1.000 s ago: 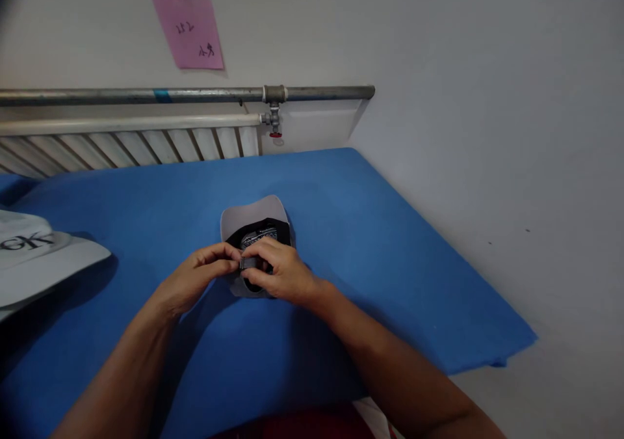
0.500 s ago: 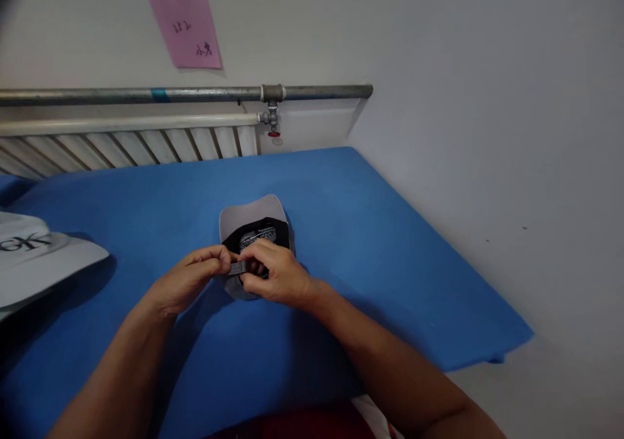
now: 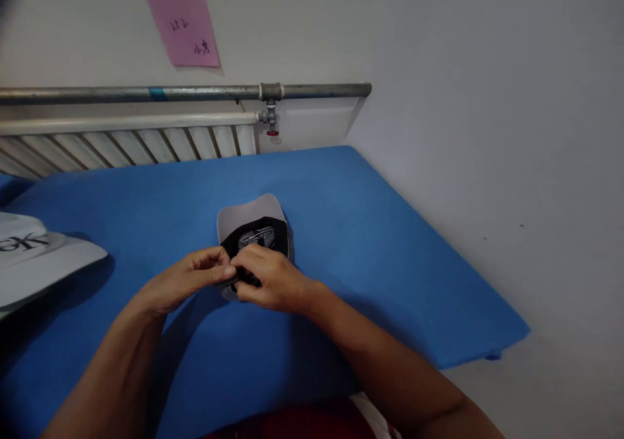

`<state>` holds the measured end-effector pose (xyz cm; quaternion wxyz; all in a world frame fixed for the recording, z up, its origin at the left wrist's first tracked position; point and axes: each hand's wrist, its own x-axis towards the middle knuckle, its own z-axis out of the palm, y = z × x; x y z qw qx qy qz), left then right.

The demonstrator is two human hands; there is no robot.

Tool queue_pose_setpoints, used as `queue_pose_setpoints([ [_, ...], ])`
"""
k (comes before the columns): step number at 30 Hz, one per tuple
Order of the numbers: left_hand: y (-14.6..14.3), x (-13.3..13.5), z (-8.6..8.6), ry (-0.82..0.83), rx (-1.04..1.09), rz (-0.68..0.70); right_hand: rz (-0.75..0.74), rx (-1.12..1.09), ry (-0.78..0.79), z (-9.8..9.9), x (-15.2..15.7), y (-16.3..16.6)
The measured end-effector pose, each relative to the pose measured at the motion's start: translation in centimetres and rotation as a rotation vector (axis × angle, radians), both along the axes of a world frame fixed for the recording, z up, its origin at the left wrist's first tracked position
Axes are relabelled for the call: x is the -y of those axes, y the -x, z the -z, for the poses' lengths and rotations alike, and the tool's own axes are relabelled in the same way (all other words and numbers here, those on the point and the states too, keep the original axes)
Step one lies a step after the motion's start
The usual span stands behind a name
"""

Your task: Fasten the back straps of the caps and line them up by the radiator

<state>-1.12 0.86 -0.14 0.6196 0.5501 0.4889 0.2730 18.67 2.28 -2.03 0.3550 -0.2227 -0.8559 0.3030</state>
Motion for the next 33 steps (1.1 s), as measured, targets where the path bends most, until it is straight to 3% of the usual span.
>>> queue_pose_setpoints([
  [4, 0.3, -0.1, 0.5, -0.004, 0.147, -0.053, 0.038, -0.056, 0.143, -0.8, -0.6, -0.8],
  [8, 0.5, 0.2, 0.4, -0.023, 0.219, -0.033, 0.008, 0.040, 0.243, -1.7, -0.6, -1.1],
  [14, 0.2, 0.6, -0.1, -0.037, 0.218, 0.062, -0.014, -0.026, 0.536, -1.9, -0.1, -0.5],
  [20, -0.1, 0.6, -0.3, -0.083, 0.186, 0.054, -0.008, -0.116, 0.725, -2.0, -0.3, -0.5],
  [27, 0.4, 0.3, -0.2, -0.082, 0.125, 0.060, 0.047, -0.210, 0.743, -2.0, -0.7, -0.9],
  [33, 0.8, 0.2, -0.1, -0.067, 0.071, 0.077, 0.042, -0.033, 0.580, -1.9, -0.8, -1.3],
])
